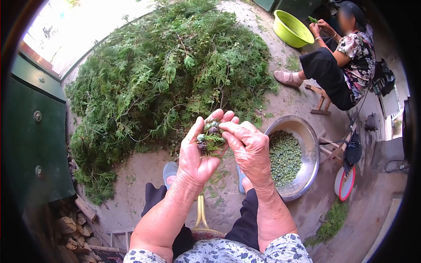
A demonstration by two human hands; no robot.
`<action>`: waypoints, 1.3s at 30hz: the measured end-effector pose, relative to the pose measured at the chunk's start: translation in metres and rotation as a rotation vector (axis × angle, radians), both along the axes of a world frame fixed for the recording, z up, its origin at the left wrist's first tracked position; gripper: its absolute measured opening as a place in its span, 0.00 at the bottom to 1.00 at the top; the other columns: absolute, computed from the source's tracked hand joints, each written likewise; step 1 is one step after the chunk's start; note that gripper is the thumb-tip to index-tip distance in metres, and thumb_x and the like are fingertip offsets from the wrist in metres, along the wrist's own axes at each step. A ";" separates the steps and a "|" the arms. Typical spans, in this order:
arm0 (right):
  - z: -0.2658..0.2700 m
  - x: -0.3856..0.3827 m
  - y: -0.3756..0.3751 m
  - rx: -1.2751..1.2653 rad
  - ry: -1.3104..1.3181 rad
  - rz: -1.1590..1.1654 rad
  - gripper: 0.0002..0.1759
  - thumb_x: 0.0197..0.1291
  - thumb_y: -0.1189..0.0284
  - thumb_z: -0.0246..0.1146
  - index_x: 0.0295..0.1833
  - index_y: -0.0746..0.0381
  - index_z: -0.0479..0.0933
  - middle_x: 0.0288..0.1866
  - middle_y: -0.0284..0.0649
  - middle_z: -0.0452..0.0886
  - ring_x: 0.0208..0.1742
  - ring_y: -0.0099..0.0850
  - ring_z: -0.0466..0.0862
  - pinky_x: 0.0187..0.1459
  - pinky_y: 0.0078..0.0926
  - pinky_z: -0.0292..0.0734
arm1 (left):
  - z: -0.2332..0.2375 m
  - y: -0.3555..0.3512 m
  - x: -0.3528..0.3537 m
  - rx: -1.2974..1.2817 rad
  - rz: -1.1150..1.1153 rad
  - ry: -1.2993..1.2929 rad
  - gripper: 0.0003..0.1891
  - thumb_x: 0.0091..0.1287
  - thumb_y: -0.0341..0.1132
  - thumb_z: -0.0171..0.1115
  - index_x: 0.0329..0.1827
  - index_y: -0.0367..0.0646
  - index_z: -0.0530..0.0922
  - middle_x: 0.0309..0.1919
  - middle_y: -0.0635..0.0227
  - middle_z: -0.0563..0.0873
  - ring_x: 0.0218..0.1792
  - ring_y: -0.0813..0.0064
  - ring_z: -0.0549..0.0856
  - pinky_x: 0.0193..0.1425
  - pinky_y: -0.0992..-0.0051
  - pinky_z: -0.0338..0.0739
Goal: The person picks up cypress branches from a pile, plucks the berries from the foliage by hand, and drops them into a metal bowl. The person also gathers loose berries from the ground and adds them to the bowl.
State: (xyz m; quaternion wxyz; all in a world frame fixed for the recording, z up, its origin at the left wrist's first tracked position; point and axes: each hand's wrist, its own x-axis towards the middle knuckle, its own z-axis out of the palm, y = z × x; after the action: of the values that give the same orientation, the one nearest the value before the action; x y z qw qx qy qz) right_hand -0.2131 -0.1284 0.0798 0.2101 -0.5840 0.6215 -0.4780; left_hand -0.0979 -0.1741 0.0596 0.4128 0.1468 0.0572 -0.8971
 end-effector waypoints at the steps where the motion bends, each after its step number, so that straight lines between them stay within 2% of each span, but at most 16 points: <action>1: -0.001 0.000 0.000 0.000 0.000 -0.001 0.12 0.54 0.82 0.65 0.46 0.62 0.81 0.35 0.40 0.80 0.34 0.28 0.81 0.36 0.25 0.76 | 0.000 0.000 0.000 -0.006 -0.012 0.001 0.23 0.75 0.46 0.41 0.61 0.36 0.69 0.60 0.52 0.74 0.63 0.56 0.72 0.68 0.60 0.68; 4: -0.001 -0.001 -0.001 -0.047 -0.081 -0.027 0.08 0.57 0.81 0.64 0.44 0.64 0.80 0.34 0.38 0.81 0.30 0.25 0.80 0.31 0.21 0.74 | -0.004 0.000 0.001 0.023 0.010 0.038 0.22 0.74 0.45 0.42 0.61 0.38 0.69 0.60 0.52 0.74 0.63 0.57 0.72 0.68 0.57 0.68; 6: 0.008 -0.006 0.002 0.259 -0.609 -0.036 0.06 0.60 0.79 0.62 0.43 0.65 0.78 0.35 0.38 0.81 0.27 0.21 0.78 0.25 0.15 0.70 | -0.006 -0.001 0.004 0.017 0.003 0.115 0.22 0.74 0.45 0.42 0.62 0.38 0.68 0.62 0.53 0.73 0.64 0.57 0.71 0.67 0.55 0.68; 8: 0.003 -0.011 0.001 0.184 -1.303 0.098 0.09 0.62 0.74 0.61 0.47 0.65 0.75 0.32 0.34 0.80 0.23 0.15 0.73 0.20 0.11 0.65 | -0.005 -0.001 0.006 0.011 -0.002 0.191 0.22 0.74 0.45 0.42 0.63 0.39 0.67 0.63 0.54 0.72 0.65 0.57 0.70 0.67 0.53 0.68; 10: 0.009 -0.011 0.000 0.135 -1.449 0.118 0.09 0.63 0.72 0.61 0.45 0.65 0.77 0.34 0.35 0.80 0.25 0.17 0.74 0.20 0.12 0.65 | 0.001 -0.001 0.006 0.020 0.057 0.143 0.23 0.75 0.46 0.41 0.64 0.39 0.66 0.65 0.54 0.69 0.67 0.56 0.67 0.68 0.56 0.67; 13: 0.009 -0.018 0.007 0.360 -1.000 0.111 0.07 0.59 0.76 0.64 0.43 0.66 0.80 0.37 0.38 0.80 0.31 0.22 0.78 0.25 0.16 0.71 | -0.005 -0.003 0.007 -0.026 0.052 0.198 0.23 0.75 0.46 0.40 0.64 0.38 0.66 0.65 0.52 0.69 0.68 0.55 0.67 0.69 0.54 0.65; 14: 0.007 -0.015 0.006 0.361 -1.000 0.111 0.07 0.59 0.76 0.64 0.43 0.66 0.80 0.37 0.38 0.80 0.31 0.22 0.78 0.25 0.16 0.71 | -0.007 -0.004 0.008 -0.065 0.035 0.257 0.23 0.75 0.45 0.40 0.64 0.37 0.65 0.65 0.52 0.69 0.68 0.55 0.67 0.70 0.54 0.64; 16: 0.001 -0.002 0.002 0.002 -0.220 0.082 0.10 0.51 0.81 0.67 0.41 0.64 0.83 0.35 0.36 0.80 0.38 0.25 0.78 0.35 0.20 0.73 | -0.003 -0.003 0.004 -0.017 0.060 0.194 0.23 0.75 0.45 0.40 0.64 0.37 0.65 0.65 0.51 0.69 0.67 0.55 0.67 0.70 0.53 0.64; 17: 0.003 0.002 0.004 0.069 -0.246 0.039 0.14 0.45 0.85 0.68 0.40 0.63 0.84 0.35 0.35 0.80 0.40 0.25 0.78 0.43 0.21 0.72 | -0.001 -0.003 0.002 0.029 0.086 0.131 0.23 0.75 0.45 0.39 0.64 0.36 0.65 0.65 0.50 0.69 0.67 0.55 0.67 0.70 0.53 0.64; 21: -0.003 -0.008 0.003 -0.032 -0.198 0.110 0.12 0.51 0.82 0.66 0.43 0.65 0.81 0.35 0.37 0.80 0.37 0.25 0.78 0.37 0.21 0.74 | -0.001 -0.003 0.005 0.060 0.081 0.196 0.23 0.75 0.44 0.40 0.66 0.38 0.64 0.67 0.51 0.66 0.69 0.54 0.65 0.71 0.52 0.63; 23: 0.004 -0.014 0.005 0.227 -1.189 0.150 0.10 0.59 0.78 0.63 0.46 0.67 0.77 0.33 0.36 0.78 0.29 0.21 0.77 0.27 0.16 0.71 | 0.001 -0.001 0.007 0.002 0.070 0.247 0.24 0.75 0.44 0.39 0.67 0.38 0.63 0.67 0.51 0.66 0.69 0.54 0.64 0.72 0.54 0.61; 26: 0.006 -0.012 0.002 0.108 -1.369 0.161 0.10 0.63 0.76 0.60 0.49 0.66 0.74 0.29 0.34 0.78 0.22 0.18 0.73 0.22 0.12 0.67 | 0.009 -0.001 0.003 0.025 0.087 0.171 0.24 0.75 0.44 0.39 0.68 0.39 0.62 0.68 0.52 0.65 0.70 0.55 0.63 0.72 0.53 0.60; 27: 0.001 -0.015 0.005 0.219 -1.275 0.106 0.09 0.62 0.77 0.61 0.47 0.66 0.76 0.28 0.33 0.77 0.22 0.17 0.73 0.22 0.12 0.66 | 0.005 -0.001 0.004 0.027 0.086 0.171 0.24 0.75 0.44 0.39 0.68 0.39 0.62 0.68 0.52 0.65 0.70 0.55 0.63 0.72 0.53 0.60; 30: 0.009 -0.001 0.004 0.173 -0.470 0.022 0.10 0.56 0.80 0.65 0.44 0.65 0.81 0.33 0.33 0.77 0.33 0.22 0.78 0.31 0.19 0.74 | -0.003 -0.001 0.004 -0.088 0.018 0.310 0.24 0.75 0.44 0.38 0.68 0.38 0.62 0.68 0.51 0.65 0.70 0.55 0.62 0.73 0.54 0.58; 33: 0.003 0.008 0.002 -0.003 -0.155 -0.014 0.11 0.50 0.82 0.67 0.42 0.64 0.83 0.34 0.35 0.80 0.33 0.23 0.78 0.35 0.19 0.73 | 0.004 0.000 -0.001 -0.023 0.077 0.110 0.25 0.75 0.43 0.38 0.67 0.36 0.62 0.67 0.50 0.66 0.70 0.54 0.63 0.74 0.55 0.57; 39: 0.005 0.012 0.003 0.053 -0.131 -0.038 0.10 0.50 0.82 0.67 0.40 0.65 0.81 0.32 0.35 0.79 0.37 0.24 0.79 0.39 0.22 0.74 | 0.001 0.002 -0.002 -0.055 0.051 0.113 0.24 0.75 0.43 0.38 0.66 0.34 0.63 0.65 0.49 0.68 0.69 0.55 0.64 0.74 0.58 0.57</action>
State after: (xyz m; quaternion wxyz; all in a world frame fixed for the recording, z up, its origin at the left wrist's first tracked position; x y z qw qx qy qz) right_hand -0.2014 -0.1258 0.0849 0.2565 -0.5341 0.6296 -0.5025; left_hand -0.1002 -0.1717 0.0605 0.4353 0.0833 0.0593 -0.8945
